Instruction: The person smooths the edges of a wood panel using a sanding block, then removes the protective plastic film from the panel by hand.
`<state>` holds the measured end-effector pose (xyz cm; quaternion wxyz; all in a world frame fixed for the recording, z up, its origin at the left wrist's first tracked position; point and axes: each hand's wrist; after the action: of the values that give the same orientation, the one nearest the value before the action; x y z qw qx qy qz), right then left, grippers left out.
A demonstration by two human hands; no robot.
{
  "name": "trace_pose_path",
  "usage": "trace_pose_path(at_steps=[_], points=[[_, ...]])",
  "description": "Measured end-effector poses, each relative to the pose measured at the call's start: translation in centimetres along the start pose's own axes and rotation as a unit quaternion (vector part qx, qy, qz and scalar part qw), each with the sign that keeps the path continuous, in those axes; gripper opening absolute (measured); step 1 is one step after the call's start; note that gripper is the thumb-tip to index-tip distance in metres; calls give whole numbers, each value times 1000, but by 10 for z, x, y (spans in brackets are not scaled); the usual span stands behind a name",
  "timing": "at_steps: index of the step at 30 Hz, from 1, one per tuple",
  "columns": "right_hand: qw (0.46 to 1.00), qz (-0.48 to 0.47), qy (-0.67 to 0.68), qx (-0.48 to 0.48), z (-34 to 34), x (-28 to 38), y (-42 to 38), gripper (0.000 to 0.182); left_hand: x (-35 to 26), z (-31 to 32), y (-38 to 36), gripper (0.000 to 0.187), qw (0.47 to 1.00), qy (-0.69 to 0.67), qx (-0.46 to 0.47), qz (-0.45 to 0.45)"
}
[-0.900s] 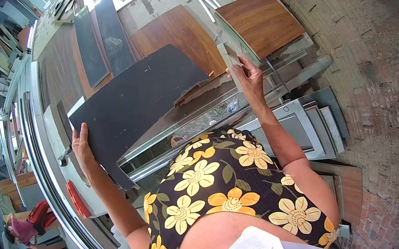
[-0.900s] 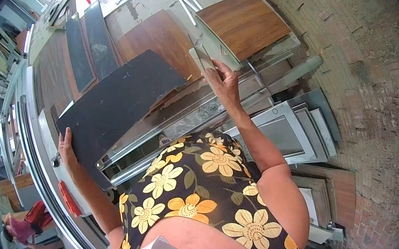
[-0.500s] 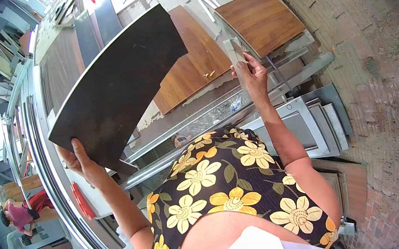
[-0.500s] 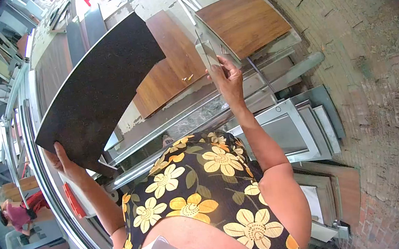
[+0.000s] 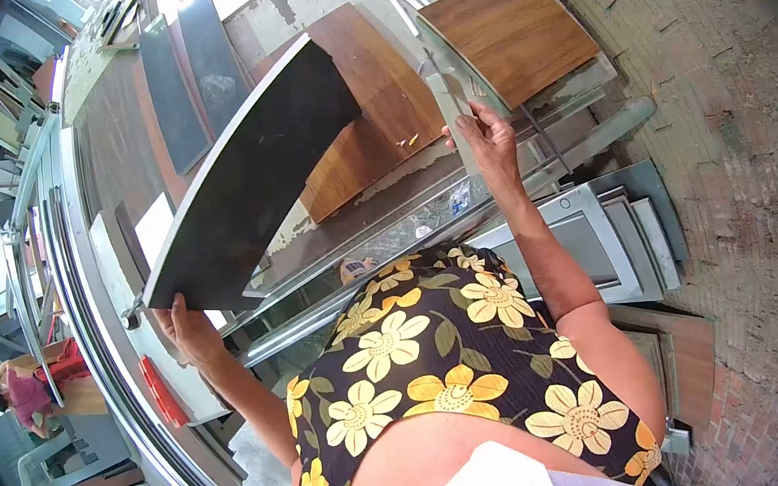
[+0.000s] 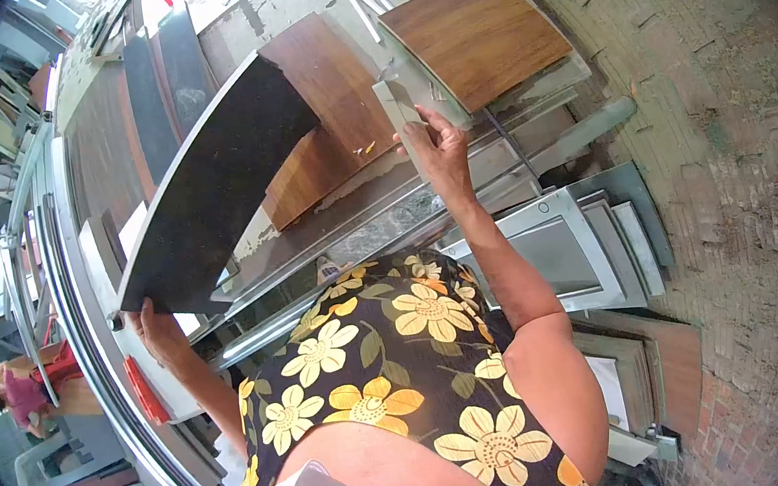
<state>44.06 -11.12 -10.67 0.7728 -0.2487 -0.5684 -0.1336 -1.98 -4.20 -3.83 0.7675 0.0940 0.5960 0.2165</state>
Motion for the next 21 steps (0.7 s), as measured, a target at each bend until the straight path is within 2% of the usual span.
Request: trace_pose_path(at_steps=[2, 3, 6, 7, 9, 18, 21], points=[[1000, 24, 4, 15, 4, -2, 3, 41, 10, -8, -4, 32, 998, -21, -50, -12], [999, 37, 5, 22, 7, -2, 4, 41, 10, -3, -4, 33, 997, 11, -76, -9], [996, 66, -24, 55, 15, 3, 7, 40, 8, 7, -5, 34, 995, 27, -93, 3], [997, 54, 3, 55, 24, 2, 11, 40, 8, 9, -5, 34, 993, 49, -102, 13], [995, 48, -41, 78, 31, 12, 16, 42, 9, 12, -7, 34, 988, 94, -117, 31], [975, 13, -208, 75, 68, 39, 37, 44, 5, 14, -23, 41, 981, 121, -142, 45], [963, 47, -253, 83, 67, 26, 34, 44, 1, 23, -28, 28, 980, 129, -137, 65]])
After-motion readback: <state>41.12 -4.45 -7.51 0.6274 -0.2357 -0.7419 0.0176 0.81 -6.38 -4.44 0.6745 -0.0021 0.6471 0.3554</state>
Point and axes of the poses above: each hand's wrist, its own y-axis towards the middle knuckle, its own z-axis out of the palm, x = y × z, and after that the axes turned 14 degrees about z, right-handed
